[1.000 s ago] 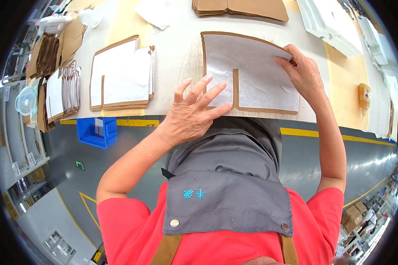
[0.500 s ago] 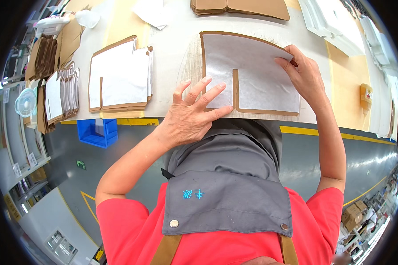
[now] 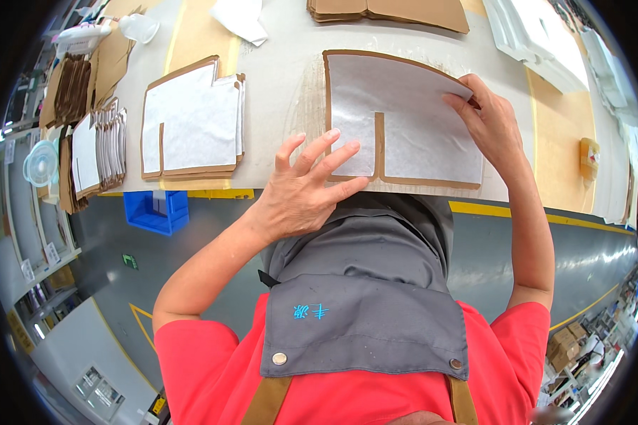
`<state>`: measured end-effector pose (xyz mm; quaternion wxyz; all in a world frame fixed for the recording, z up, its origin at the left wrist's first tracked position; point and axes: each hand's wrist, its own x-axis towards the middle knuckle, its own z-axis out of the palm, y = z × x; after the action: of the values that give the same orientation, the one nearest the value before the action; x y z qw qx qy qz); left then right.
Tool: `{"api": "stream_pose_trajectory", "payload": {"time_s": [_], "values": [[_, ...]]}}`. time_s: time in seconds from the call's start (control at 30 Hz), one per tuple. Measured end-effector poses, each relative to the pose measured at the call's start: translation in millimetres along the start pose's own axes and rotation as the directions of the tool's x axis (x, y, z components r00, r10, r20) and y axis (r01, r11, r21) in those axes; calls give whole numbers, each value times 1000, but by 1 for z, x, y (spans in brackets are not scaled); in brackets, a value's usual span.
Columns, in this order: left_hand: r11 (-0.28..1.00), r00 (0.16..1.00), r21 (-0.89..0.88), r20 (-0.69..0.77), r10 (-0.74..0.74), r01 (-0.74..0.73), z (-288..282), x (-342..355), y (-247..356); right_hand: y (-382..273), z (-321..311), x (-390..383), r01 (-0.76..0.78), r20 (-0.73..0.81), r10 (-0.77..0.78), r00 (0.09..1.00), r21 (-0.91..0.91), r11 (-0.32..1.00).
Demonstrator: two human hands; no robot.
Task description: Applying glue to cardboard pieces and carefully adhering paper reinforcement liners.
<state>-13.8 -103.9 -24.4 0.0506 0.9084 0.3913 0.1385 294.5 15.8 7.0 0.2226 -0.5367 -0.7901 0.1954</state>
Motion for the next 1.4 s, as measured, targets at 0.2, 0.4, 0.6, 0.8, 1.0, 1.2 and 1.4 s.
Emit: {"api": "stream_pose_trajectory", "payload": {"time_s": [0.2, 0.4, 0.6, 0.8, 1.0, 1.2, 1.4], "values": [[997, 997, -40, -14, -70, 69, 5, 4, 9, -7, -2, -4, 20, -13, -20, 1000, -61, 998], [997, 998, -72, -54, -25, 21, 4, -4, 12, -11, -2, -6, 26, -41, -28, 999, -58, 998], [924, 920, -180, -142, -365, 339, -10, -20, 2, -34, -15, -21, 235, -149, -259, 954, -157, 959], [810, 772, -374, -291, -566, 452, -13, -33, -5, -72, -66, -33, -3, -226, 12, 974, 40, 999], [753, 673, -494, -376, -637, 436, -17, -27, -4, 12, -80, -12, -304, -26, 450, 893, 702, 644], [770, 747, -476, -297, -595, 424, -12, -15, 2, 58, -10, -51, -521, 222, 570, 791, 733, 437], [839, 826, -381, -261, -501, 388, -2, 8, 9, 35, -20, -57, -580, 201, 591, 781, 585, 568]]}}
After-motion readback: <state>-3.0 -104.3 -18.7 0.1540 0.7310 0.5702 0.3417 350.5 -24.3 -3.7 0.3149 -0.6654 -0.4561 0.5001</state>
